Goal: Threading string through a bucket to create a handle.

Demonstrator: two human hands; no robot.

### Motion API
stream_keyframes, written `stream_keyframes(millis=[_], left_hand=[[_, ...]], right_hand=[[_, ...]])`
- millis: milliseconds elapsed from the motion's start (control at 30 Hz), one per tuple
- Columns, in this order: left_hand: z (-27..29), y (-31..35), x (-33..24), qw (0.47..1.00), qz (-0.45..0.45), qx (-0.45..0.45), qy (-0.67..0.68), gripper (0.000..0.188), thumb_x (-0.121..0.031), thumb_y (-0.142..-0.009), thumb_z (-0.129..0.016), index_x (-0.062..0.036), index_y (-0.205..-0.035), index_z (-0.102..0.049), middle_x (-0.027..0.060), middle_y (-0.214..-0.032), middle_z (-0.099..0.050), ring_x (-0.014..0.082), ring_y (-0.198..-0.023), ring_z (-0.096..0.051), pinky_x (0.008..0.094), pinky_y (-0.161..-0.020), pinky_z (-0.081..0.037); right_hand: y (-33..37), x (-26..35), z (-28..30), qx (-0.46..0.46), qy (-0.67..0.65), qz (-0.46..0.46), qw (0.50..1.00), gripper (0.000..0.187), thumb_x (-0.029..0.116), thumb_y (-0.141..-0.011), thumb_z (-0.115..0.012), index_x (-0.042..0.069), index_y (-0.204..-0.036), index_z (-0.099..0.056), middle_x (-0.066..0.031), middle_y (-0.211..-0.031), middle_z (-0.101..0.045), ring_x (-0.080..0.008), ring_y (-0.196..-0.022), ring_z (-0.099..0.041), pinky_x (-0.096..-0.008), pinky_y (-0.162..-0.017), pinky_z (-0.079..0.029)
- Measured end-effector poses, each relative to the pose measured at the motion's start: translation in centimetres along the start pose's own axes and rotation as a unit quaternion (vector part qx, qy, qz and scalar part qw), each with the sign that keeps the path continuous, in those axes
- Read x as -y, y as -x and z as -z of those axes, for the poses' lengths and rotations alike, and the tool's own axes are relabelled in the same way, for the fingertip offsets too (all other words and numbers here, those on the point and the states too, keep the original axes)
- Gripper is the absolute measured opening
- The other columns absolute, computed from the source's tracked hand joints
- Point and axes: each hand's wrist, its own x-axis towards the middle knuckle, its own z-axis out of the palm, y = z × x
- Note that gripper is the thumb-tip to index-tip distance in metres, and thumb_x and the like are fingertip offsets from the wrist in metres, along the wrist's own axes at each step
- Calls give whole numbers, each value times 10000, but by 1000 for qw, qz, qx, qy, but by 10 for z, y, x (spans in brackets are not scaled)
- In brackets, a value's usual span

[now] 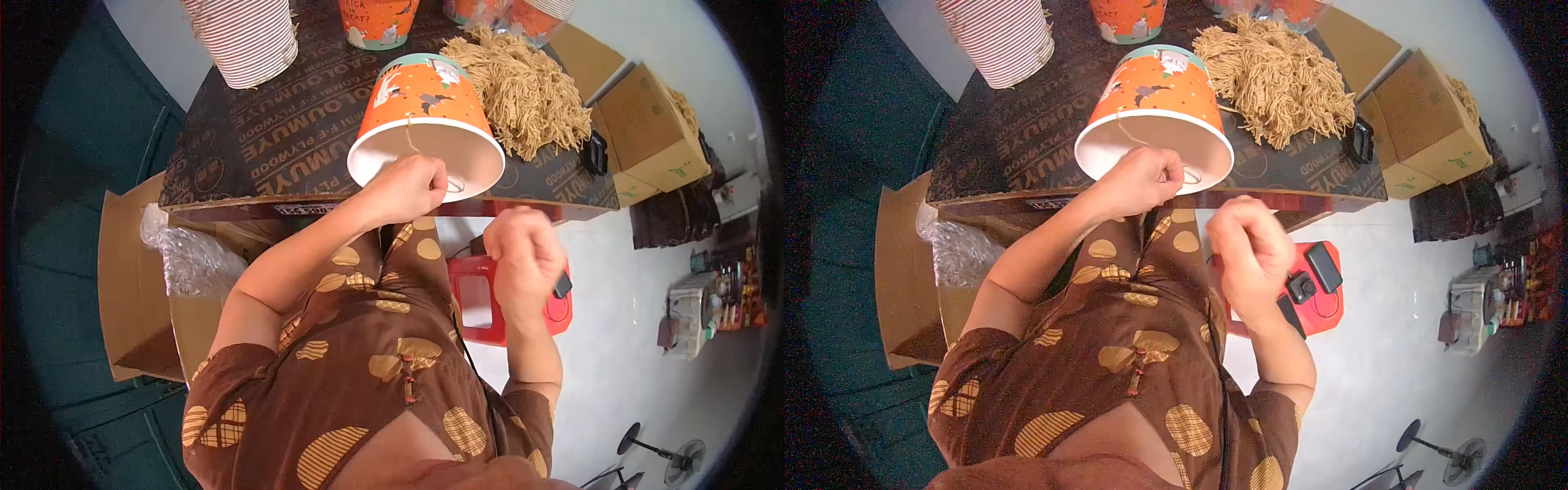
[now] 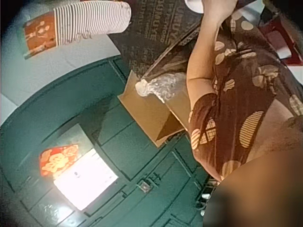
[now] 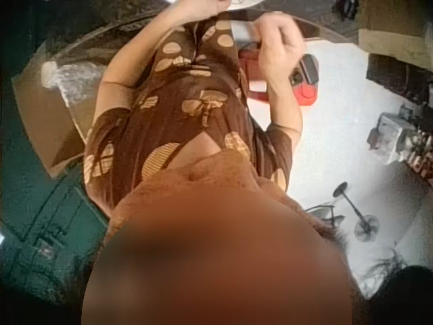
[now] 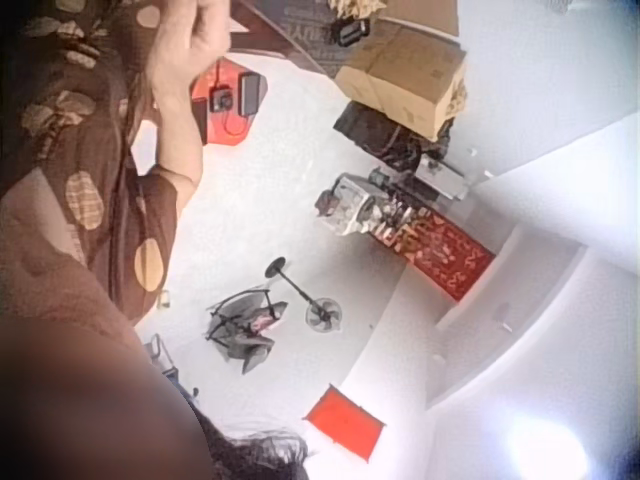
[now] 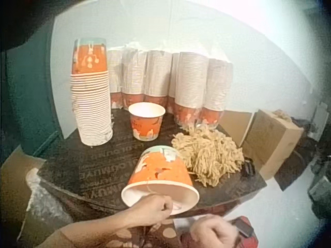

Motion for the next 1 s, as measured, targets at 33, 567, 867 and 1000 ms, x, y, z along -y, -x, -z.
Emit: stream_keyframes(millis=[33, 567, 867, 1000], left_hand=[[-1, 0, 1, 1000, -2, -3, 1, 96, -72, -777, -593, 0, -802, -651, 170, -781, -668, 306, -756, -664, 400, -689, -509], [-9, -1, 10, 998, -59, -15, -7, 63, -48, -811, -611, 10, -785, -611, 93, -675, -634, 171, -597, -623, 323, -568, -494], [-1, -4, 8, 994, 19, 33, 98, 60, -37, -847, -581, 14, -819, -594, 47, -711, -596, 117, -578, -593, 262, -481, -481], [3, -8, 11, 984, 56, 72, 154, 69, -40, -864, -569, 15, -826, -587, 42, -732, -583, 113, -567, -585, 252, -463, -485]], right_hand=[[3, -9, 0, -16, 33, -70, 997, 79, 30, -932, -531, 20, -949, -607, -1, -711, -552, -97, -609, -468, -221, -571, -387], [-9, -76, -15, -35, 465, 86, 880, 116, 69, -883, -602, 18, -974, -551, -180, -623, -613, -348, -546, -639, -427, -467, -483], [-8, -67, -15, -80, 395, 8, 915, 91, 73, -897, -606, 7, -843, -576, -179, -620, -602, -331, -548, -640, -386, -475, -467], [-8, -63, -15, -88, 383, -4, 920, 106, 79, -898, -610, 3, -833, -576, -173, -608, -593, -326, -535, -631, -377, -476, -464]])
